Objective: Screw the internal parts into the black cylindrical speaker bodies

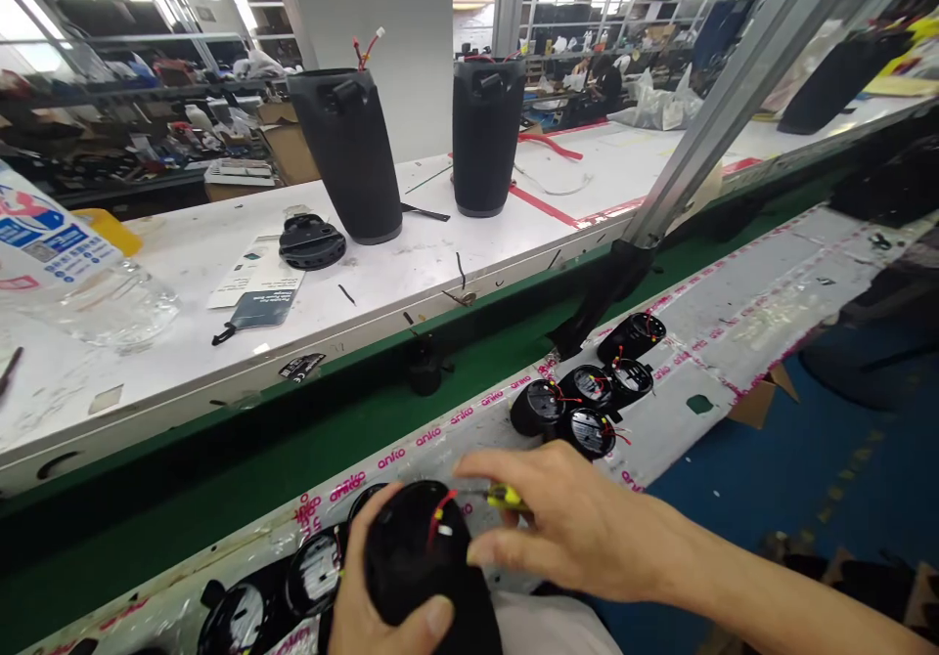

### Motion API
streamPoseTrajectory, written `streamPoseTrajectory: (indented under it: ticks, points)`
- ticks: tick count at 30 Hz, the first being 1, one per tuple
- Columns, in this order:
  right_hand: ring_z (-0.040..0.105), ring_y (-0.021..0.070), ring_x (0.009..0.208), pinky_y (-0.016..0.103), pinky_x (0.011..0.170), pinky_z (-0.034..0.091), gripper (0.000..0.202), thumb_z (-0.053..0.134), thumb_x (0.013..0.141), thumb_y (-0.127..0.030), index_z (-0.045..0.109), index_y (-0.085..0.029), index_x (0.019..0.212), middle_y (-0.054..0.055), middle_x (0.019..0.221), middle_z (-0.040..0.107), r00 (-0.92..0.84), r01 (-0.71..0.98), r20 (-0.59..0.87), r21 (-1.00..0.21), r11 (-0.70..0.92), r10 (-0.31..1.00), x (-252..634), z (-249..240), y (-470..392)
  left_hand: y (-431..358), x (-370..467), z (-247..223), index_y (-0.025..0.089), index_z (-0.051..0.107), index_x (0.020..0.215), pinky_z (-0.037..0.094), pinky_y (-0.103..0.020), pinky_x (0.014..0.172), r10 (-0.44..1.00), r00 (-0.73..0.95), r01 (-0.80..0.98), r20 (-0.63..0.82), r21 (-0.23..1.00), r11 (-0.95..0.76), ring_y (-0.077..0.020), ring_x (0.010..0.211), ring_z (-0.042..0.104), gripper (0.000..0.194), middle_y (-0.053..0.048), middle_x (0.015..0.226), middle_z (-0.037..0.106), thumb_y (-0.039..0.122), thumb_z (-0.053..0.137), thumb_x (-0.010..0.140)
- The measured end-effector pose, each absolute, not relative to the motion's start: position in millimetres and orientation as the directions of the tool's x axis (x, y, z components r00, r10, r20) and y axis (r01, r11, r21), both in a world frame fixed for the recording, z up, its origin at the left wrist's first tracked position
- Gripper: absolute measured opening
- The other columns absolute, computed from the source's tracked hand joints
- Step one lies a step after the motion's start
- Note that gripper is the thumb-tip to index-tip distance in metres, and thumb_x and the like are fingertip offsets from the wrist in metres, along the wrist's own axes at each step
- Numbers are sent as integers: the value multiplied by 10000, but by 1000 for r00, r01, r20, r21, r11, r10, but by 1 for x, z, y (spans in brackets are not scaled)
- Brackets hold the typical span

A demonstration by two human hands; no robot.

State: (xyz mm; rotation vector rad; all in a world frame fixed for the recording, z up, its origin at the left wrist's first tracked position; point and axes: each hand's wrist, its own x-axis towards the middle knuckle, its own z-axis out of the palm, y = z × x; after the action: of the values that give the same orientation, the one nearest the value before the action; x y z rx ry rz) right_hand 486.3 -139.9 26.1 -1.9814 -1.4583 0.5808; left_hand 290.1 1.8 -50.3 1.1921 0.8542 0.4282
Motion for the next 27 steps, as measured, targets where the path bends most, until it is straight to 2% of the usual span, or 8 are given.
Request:
streamPoseTrajectory:
  ticks: [4, 8, 10, 12, 17, 20, 23, 27]
  points:
    - [721, 267, 1097, 344, 918, 518, 403, 758, 1000, -514, 696, -294, 1331, 26, 1239, 777, 326, 616, -116, -727, -304, 938, 487, 2, -159, -26, 318, -69, 279, 479, 1481, 611, -446, 1026, 577, 743, 224, -340, 938, 264, -324, 1117, 771, 1033, -52, 1268, 786, 316, 898, 538]
    - [696, 209, 916, 319, 817, 499, 172, 695, 1027, -394, 705, -250, 1122, 5, 1014, 742, 421, 579, -95, -738, -348, 902, 497, -18, -172, -30, 346, -87, 273, 557, 1427, 552, -489, 1165, 560, 828, 162, 24, 946, -280, -316, 1303, 700, 917, -85, 1423, 693, 116, 802, 557]
    - [685, 196, 873, 318, 772, 482, 146, 621, 1063, -368, 693, -243, 1090, 9, 986, 726, 428, 586, -39, -749, -310, 903, 503, -27, -168, -20, 357, -94, 288, 481, 1512, 573, -521, 1162, 497, 836, 112, 232, 815, -568, -325, 1376, 671, 912, -113, 1490, 670, 156, 806, 671]
    - [692, 208, 879, 327, 763, 474, 162, 586, 1076, -358, 687, -232, 1069, 26, 985, 728, 443, 593, -12, -746, -303, 896, 506, -39, -158, -5, 364, -101, 302, 374, 1605, 608, -551, 1122, 463, 840, 180, 283, 659, -730, -342, 1397, 664, 922, -137, 1533, 646, 185, 764, 778]
    - [736, 250, 920, 331, 797, 513, 130, 658, 1040, -328, 708, -209, 1051, 51, 988, 772, 466, 571, -89, -730, -376, 880, 505, -85, -108, 35, 363, -135, 180, 465, 1532, 643, -550, 1065, 546, 818, 369, 184, 560, -742, -392, 1389, 663, 810, -202, 1521, 609, 74, 709, 767]
    - [756, 256, 1028, 328, 866, 547, 195, 631, 1068, -314, 705, -191, 1201, 80, 1114, 789, 486, 588, -94, -701, -404, 869, 516, -106, -68, 54, 359, -160, 102, 495, 1461, 627, -541, 1076, 629, 763, 469, 150, 541, -698, -393, 1378, 659, 694, -226, 1471, 619, 66, 691, 796]
    - [720, 273, 1212, 351, 995, 543, 297, 584, 1095, -276, 660, -186, 1367, 123, 1317, 738, 513, 633, -83, -636, -441, 854, 537, -117, -21, 64, 358, -173, 97, 533, 1429, 458, -649, 1234, 679, 728, 551, 94, 508, -662, -404, 1397, 636, 633, -208, 1440, 652, 125, 725, 826]
    - [722, 274, 1186, 403, 1017, 564, 389, 671, 1053, -256, 644, -232, 1441, 122, 1512, 617, 477, 716, -114, -524, -461, 871, 560, -127, 36, 68, 357, -169, 105, 653, 1335, 305, -727, 1283, 694, 719, 623, -38, 479, -618, -424, 1301, 693, 594, -173, 1326, 736, 125, 765, 752]
